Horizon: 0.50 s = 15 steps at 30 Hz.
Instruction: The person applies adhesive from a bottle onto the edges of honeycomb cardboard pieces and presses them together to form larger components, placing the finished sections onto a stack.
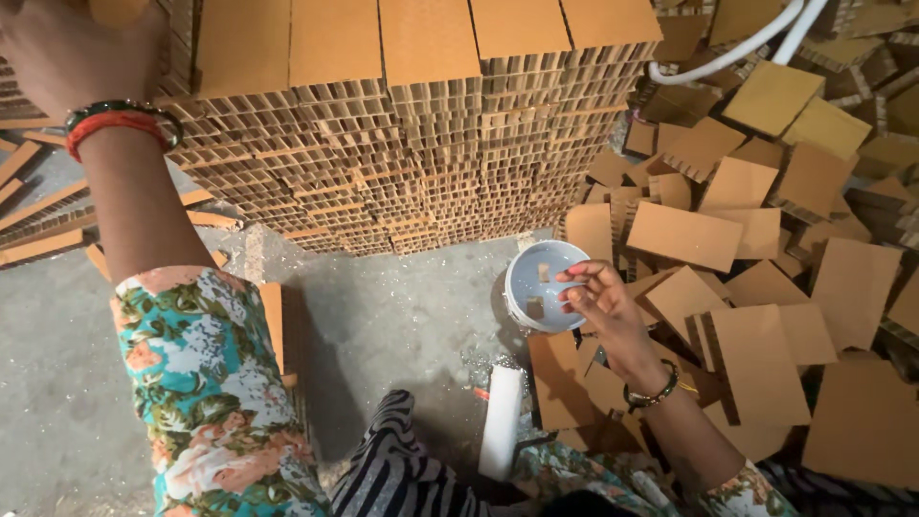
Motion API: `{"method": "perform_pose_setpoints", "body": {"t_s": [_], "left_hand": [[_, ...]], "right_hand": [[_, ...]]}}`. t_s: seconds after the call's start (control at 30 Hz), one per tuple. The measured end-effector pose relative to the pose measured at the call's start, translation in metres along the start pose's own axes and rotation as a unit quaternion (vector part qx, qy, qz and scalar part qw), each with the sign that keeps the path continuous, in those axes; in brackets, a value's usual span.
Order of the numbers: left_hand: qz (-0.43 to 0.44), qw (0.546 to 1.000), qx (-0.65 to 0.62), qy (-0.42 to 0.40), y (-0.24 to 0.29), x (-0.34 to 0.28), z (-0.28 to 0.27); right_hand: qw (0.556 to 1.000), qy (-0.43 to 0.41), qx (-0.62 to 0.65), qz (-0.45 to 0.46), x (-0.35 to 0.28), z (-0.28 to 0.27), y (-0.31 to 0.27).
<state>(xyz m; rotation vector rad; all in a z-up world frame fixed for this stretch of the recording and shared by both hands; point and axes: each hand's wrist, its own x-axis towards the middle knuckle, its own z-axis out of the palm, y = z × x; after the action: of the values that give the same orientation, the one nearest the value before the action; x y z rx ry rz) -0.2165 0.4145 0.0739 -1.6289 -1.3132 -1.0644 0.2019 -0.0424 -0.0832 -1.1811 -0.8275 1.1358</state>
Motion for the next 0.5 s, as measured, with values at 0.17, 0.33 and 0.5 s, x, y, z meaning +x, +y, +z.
{"method": "perform_pose_setpoints", "body": {"t_s": [0.17, 0.33, 0.5], "left_hand": [[0.001, 0.993, -0.086, -0.084, -0.002, -0.001, 0.004], [0.045, 0.993, -0.103, -0.039, 0.003, 0.006, -0.01], [0.018, 0.986, -0.145, -0.085, 0.004, 0.003, -0.008]], "right_hand": [[1.0, -0.006, 0.011, -0.013, 0.004, -0.009, 0.005], [1.0, -0.008, -0.009, 0.001, 0.002, -0.014, 0.009], [0.999, -0.012, -0.041, -0.022, 0.012, -0.034, 0.013]]}}
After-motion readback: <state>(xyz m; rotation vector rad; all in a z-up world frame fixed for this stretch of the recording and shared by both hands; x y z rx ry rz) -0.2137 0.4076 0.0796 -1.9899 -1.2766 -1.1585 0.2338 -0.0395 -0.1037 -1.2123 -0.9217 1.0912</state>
